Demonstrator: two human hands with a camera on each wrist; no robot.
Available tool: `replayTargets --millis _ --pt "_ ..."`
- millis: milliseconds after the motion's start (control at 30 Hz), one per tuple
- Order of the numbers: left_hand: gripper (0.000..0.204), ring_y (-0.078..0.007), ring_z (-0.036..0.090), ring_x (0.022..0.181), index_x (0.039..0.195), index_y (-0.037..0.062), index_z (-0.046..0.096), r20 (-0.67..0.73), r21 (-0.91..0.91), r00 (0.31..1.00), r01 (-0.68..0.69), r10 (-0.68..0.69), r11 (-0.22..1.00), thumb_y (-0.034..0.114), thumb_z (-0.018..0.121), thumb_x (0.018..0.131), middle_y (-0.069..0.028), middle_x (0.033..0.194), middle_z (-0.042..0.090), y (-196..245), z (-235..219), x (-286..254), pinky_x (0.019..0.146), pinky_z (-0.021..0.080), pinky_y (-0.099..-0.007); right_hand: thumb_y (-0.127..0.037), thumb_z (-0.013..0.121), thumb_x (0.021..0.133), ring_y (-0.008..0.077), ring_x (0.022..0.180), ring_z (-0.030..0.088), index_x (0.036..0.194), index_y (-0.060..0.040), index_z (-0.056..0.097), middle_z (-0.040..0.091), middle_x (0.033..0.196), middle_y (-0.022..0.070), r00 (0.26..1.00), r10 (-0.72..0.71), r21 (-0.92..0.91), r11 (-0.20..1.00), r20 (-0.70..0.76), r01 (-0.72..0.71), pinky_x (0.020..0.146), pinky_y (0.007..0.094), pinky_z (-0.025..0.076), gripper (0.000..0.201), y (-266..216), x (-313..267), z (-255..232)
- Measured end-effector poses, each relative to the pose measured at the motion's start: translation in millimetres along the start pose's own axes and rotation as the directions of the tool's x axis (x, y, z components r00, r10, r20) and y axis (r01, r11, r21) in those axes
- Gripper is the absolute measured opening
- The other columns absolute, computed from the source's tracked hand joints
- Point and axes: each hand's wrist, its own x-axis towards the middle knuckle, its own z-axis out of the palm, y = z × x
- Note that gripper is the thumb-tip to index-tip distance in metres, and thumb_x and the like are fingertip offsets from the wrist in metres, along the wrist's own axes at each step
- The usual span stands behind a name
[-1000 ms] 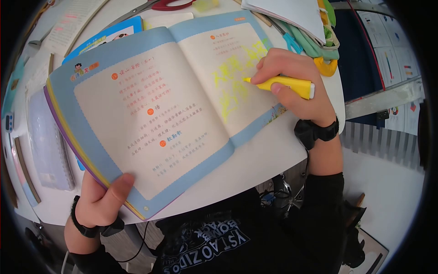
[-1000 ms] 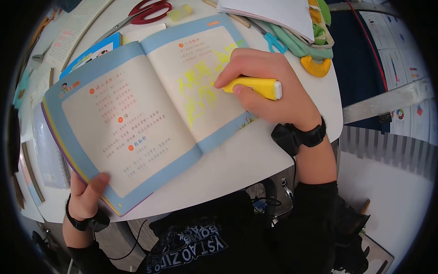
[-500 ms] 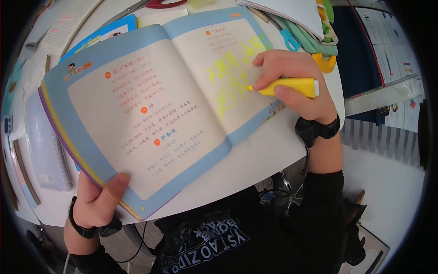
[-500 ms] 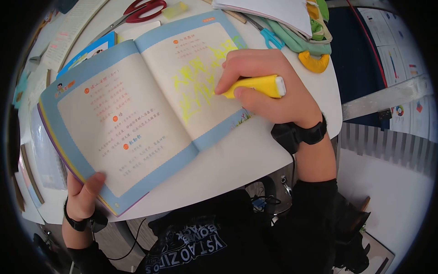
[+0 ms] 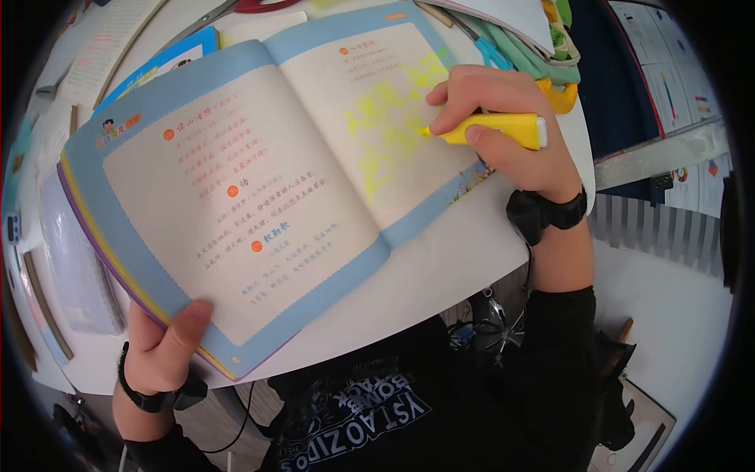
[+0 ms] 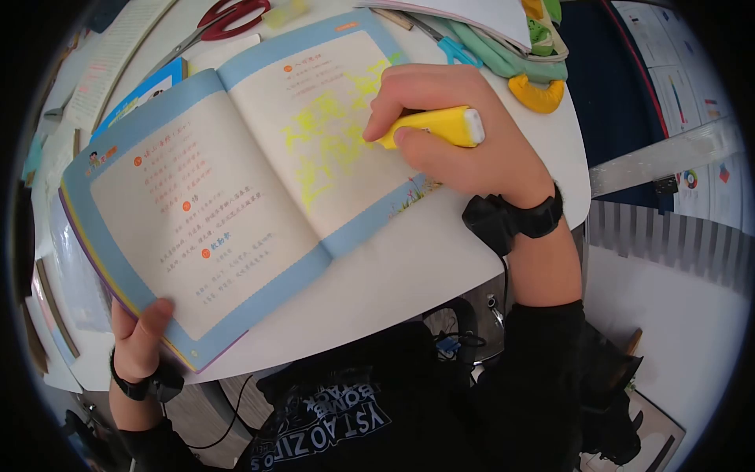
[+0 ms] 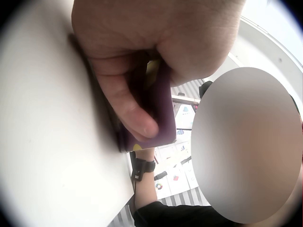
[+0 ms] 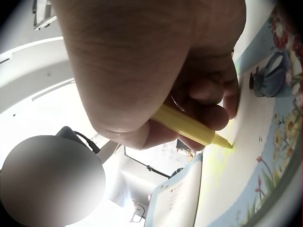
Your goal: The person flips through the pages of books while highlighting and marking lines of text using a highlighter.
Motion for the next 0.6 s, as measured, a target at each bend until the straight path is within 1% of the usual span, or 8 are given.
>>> replayTargets --millis 33,133,233,333,367,433,533,600 --pt "0.05 -0.0186 0.056 0.125 0.148 -0.005 0.046 0.003 0.012 1.0 0.019 -0.019 1.0 0.011 0.06 0.102 -0.0115 0.139 0.062 1 -1 1 0.107 0.044 -0.0362 -0.013 0.061 0.082 0.0248 0.077 0.059 0.09 0.0001 0.069 0.067 0.086 0.0091 0.999 -0.053 0.044 0.998 -0.01 0.054 0.072 0.0339 0.048 0.018 2 0 1" --pt "0.05 -0.0187 0.057 0.125 0.148 -0.0045 0.047 0.002 0.02 1.0 0.004 -0.004 1.0 0.011 0.06 0.101 -0.0113 0.139 0.062 4 2 3 0.107 0.045 -0.0357 -0.012 0.061 0.082 0.0235 0.078 0.06 0.089 0.0006 0.069 0.066 0.085 0.0089 0.995 0.006 0.056 0.998 -0.099 -0.001 0.072 0.0331 0.048 0.016 4 1 6" --pt "0.051 -0.0187 0.057 0.124 0.148 -0.0043 0.047 -0.013 0.051 1.0 -0.026 0.027 0.998 0.01 0.06 0.101 -0.0113 0.139 0.062 2 2 3 0.106 0.045 -0.0354 -0.011 0.06 0.083 0.0221 0.08 0.06 0.089 0.0008 0.068 0.066 0.086 0.0091 0.999 -0.053 0.044 0.998 -0.013 0.053 0.074 0.0325 0.049 0.016 5 1 -2" --pt "0.059 -0.0182 0.058 0.123 0.148 -0.0009 0.048 -0.079 0.039 0.99 0.124 -0.12 0.992 0.021 0.068 0.097 -0.0088 0.138 0.062 4 1 -2 0.106 0.046 -0.0351 -0.012 0.06 0.085 0.0216 0.082 0.061 0.091 0.001 0.068 0.067 0.089 0.0095 0.999 -0.031 0.068 0.997 -0.031 0.033 0.077 0.0323 0.049 0.016 10 -2 -5" --pt "0.059 -0.0182 0.058 0.123 0.148 -0.0009 0.048 -0.075 0.044 0.99 0.125 -0.121 0.991 0.021 0.068 0.097 -0.0088 0.138 0.062 3 1 -2 0.106 0.046 -0.0351 -0.012 0.06 0.085 0.0216 0.082 0.061 0.091 0.001 0.068 0.067 0.089 0.0095 0.999 -0.028 0.069 0.997 -0.037 0.031 0.077 0.0323 0.049 0.016 12 -3 -6" --pt "0.061 -0.0184 0.058 0.123 0.148 -0.001 0.048 -0.093 0.018 0.99 0.104 -0.102 0.994 0.022 0.068 0.096 -0.0088 0.138 0.062 2 2 -1 0.106 0.046 -0.0354 -0.013 0.061 0.086 0.0214 0.084 0.061 0.093 0.0008 0.068 0.067 0.091 0.0101 0.993 0.018 0.082 0.997 -0.117 -0.008 0.079 0.0323 0.049 0.017 12 -6 -7" --pt "0.053 -0.0189 0.058 0.123 0.149 -0.004 0.046 -0.021 0.012 0.999 0.03 -0.03 0.999 0.012 0.061 0.101 -0.011 0.137 0.063 0 -4 -1 0.105 0.046 -0.0356 -0.013 0.061 0.087 0.02 0.086 0.062 0.094 0.0001 0.069 0.068 0.093 0.0088 0.992 0.026 0.057 0.998 -0.125 -0.019 0.08 0.0319 0.049 0.016 9 -4 -3" --pt "0.053 -0.0188 0.058 0.123 0.149 -0.004 0.046 -0.045 0.03 0.999 0.002 -0.001 1.0 0.012 0.061 0.101 -0.011 0.137 0.063 -1 0 0 0.105 0.046 -0.0357 -0.011 0.061 0.087 0.0194 0.086 0.062 0.095 -0.0002 0.069 0.068 0.094 0.0081 0.995 0.012 0.018 1.0 -0.102 -0.01 0.08 0.0316 0.049 0.016 8 -3 -6"
